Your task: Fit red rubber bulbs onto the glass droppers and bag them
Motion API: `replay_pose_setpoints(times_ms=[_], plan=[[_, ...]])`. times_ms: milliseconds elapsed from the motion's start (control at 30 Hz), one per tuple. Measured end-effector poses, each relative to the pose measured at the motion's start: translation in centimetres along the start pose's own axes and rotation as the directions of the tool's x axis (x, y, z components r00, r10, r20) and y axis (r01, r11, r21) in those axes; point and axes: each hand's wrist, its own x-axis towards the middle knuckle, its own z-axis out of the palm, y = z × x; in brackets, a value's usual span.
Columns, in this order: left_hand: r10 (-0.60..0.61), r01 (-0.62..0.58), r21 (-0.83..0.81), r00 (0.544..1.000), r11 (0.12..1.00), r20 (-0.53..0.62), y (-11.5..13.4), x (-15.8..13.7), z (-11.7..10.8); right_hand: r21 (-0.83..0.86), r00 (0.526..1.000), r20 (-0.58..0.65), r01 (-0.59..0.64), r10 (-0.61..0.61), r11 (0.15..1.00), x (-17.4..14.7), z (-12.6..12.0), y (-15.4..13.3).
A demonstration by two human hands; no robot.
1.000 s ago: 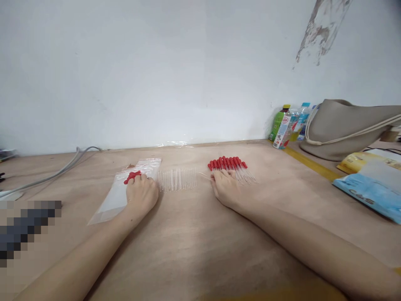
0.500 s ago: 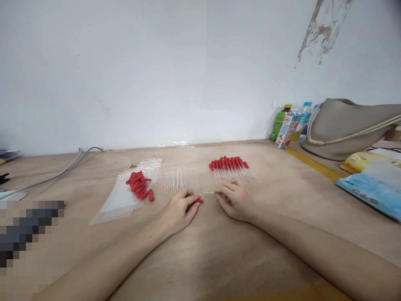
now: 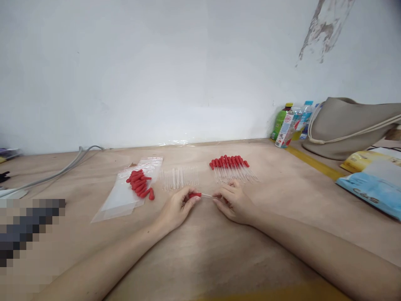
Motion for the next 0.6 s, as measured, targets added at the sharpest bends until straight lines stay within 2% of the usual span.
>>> replay_pose_setpoints(times_ms=[133, 300, 600], plan=[[0.018, -0.015, -0.043, 0.998, 0.999, 0.053, -0.08, -0.22, -0.04, 0.041, 0.997, 0.072, 0.025, -0.028, 0.999, 0.09, -0.25, 0.13], [0.009, -0.002, -0.059, 0.992, 0.998, 0.128, 0.01, -0.43, -0.05, 0.026, 0.994, 0.099, 0.042, -0.045, 0.999, 0.37, -0.52, 0.44], [0.033, -0.036, 0.028, 0.993, 0.999, 0.116, 0.42, -0.24, -0.15, -0.094, 0.997, 0.067, 0.048, -0.042, 0.994, 0.61, -0.03, -0.19]])
